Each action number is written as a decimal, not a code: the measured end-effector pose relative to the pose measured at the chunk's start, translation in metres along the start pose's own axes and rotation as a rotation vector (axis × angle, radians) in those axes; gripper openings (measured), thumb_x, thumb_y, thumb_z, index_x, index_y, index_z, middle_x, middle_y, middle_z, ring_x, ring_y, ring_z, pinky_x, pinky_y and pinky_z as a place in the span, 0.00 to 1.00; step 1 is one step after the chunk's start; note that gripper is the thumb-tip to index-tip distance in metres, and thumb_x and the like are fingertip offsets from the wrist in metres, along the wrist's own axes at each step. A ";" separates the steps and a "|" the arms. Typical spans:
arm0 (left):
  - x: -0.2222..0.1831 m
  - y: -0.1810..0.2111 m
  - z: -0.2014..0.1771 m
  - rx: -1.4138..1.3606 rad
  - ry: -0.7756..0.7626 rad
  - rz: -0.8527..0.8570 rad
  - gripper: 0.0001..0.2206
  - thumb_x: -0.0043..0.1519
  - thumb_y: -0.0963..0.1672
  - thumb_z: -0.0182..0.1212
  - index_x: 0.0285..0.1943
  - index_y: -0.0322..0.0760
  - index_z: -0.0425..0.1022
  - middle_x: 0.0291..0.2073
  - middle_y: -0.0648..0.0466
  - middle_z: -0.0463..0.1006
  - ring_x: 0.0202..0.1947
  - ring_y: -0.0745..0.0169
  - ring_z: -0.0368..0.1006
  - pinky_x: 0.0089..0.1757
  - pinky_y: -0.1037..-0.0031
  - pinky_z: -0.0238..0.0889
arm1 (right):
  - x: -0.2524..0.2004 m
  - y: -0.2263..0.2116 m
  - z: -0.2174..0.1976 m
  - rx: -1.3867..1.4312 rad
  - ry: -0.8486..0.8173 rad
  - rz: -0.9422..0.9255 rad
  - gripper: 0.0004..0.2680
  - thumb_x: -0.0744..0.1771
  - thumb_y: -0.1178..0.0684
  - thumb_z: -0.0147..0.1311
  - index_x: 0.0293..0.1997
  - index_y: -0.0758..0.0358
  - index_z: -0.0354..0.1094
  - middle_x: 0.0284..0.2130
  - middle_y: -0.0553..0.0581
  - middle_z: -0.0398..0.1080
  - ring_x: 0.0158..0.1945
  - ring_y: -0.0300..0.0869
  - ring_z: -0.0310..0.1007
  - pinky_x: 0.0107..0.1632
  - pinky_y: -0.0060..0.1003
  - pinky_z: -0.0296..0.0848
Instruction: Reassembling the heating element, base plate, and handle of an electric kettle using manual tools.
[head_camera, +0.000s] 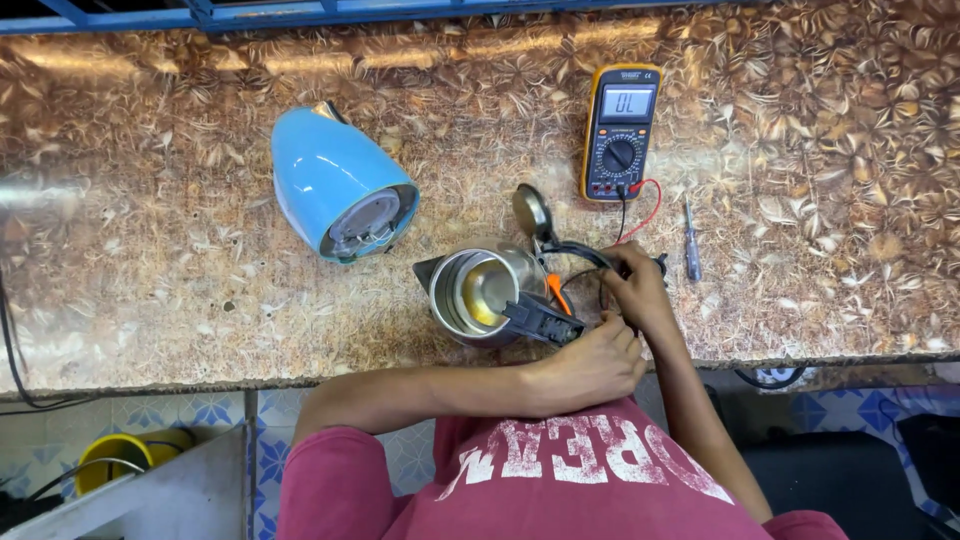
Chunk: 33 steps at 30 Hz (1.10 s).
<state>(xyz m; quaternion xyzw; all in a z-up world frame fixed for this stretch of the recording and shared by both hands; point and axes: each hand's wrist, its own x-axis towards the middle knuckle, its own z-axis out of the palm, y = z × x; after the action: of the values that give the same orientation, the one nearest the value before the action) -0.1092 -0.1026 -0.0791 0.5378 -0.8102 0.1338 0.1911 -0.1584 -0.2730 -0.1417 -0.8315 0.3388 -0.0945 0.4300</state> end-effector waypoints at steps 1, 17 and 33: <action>0.001 -0.003 -0.019 -0.007 -0.003 -0.006 0.05 0.57 0.38 0.56 0.32 0.29 0.77 0.26 0.38 0.74 0.29 0.36 0.71 0.44 0.40 0.61 | -0.006 -0.010 -0.009 -0.001 -0.007 0.006 0.11 0.64 0.57 0.60 0.50 0.56 0.78 0.35 0.67 0.71 0.42 0.61 0.74 0.45 0.53 0.72; -0.110 -0.063 -0.091 -0.186 1.171 -0.838 0.42 0.65 0.66 0.26 0.68 0.29 0.54 0.62 0.35 0.64 0.66 0.37 0.60 0.64 0.51 0.55 | -0.087 -0.056 0.013 0.285 0.255 -0.773 0.15 0.61 0.55 0.67 0.47 0.73 0.71 0.26 0.63 0.72 0.22 0.50 0.70 0.24 0.40 0.70; -0.089 -0.075 -0.095 -0.405 0.997 -0.939 0.28 0.71 0.56 0.42 0.52 0.27 0.75 0.47 0.42 0.75 0.53 0.38 0.73 0.56 0.50 0.64 | -0.071 -0.055 0.038 0.188 0.156 -0.948 0.22 0.68 0.44 0.54 0.60 0.78 0.61 0.34 0.71 0.69 0.32 0.62 0.70 0.33 0.54 0.72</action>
<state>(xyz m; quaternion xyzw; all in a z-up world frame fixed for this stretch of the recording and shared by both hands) 0.0070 -0.0188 -0.0339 0.6586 -0.3183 0.1143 0.6723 -0.1683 -0.1806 -0.1127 -0.8422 -0.0557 -0.3721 0.3861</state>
